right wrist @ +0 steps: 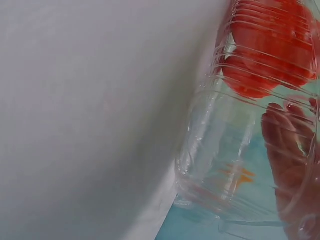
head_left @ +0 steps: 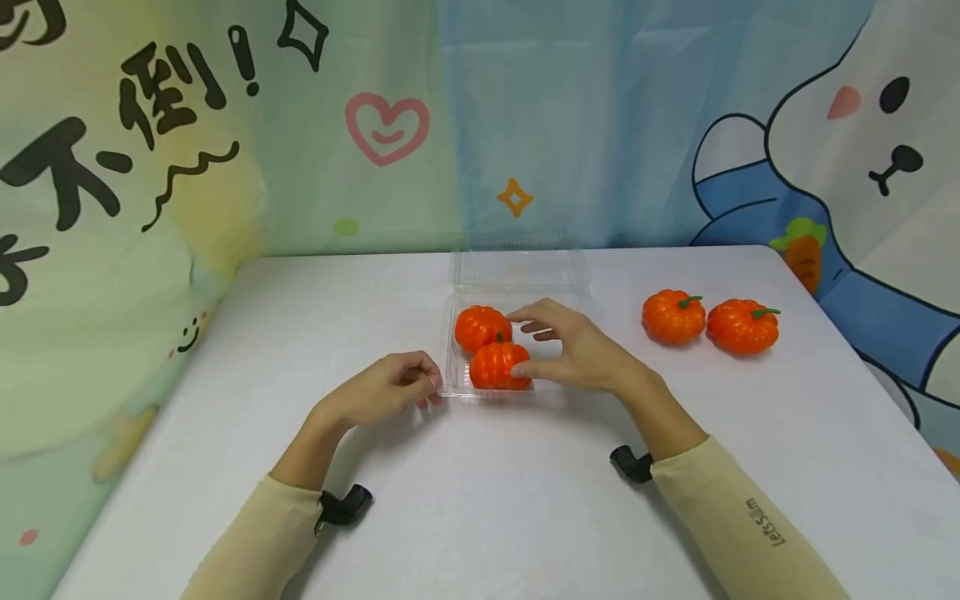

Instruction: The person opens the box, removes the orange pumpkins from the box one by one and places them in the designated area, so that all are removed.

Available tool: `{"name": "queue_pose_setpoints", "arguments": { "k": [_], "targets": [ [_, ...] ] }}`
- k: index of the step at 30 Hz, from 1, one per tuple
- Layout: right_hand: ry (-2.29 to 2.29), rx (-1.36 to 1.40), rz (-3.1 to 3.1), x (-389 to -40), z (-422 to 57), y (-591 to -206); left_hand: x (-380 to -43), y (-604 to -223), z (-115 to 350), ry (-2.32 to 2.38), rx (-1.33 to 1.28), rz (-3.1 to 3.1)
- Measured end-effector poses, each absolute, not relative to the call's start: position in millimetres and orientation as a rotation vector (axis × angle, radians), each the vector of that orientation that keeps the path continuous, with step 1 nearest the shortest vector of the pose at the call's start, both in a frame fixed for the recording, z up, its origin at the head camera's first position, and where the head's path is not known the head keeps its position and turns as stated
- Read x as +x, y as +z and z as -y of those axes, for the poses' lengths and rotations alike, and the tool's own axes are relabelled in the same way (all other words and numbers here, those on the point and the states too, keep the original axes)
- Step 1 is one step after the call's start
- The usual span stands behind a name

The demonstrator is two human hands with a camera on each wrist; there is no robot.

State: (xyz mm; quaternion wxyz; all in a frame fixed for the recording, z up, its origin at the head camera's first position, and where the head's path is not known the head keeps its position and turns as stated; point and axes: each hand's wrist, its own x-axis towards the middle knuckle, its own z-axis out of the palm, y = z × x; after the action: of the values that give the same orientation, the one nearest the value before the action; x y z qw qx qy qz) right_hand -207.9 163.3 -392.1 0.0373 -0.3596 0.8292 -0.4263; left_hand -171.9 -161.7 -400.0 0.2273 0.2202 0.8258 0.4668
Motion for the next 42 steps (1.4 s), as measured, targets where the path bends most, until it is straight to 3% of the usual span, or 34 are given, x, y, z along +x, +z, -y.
{"name": "queue_pose_setpoints", "arguments": {
  "k": [29, 42],
  "targets": [
    [-1.242, -1.104, -2.486, -202, -151, -395, -174, -403, 162, 1.272, 0.622, -2.288],
    [-1.232, -0.981, -2.469, -199, -152, -391, -173, -402, 162, 1.28, 0.608, -2.28]
  ]
}}
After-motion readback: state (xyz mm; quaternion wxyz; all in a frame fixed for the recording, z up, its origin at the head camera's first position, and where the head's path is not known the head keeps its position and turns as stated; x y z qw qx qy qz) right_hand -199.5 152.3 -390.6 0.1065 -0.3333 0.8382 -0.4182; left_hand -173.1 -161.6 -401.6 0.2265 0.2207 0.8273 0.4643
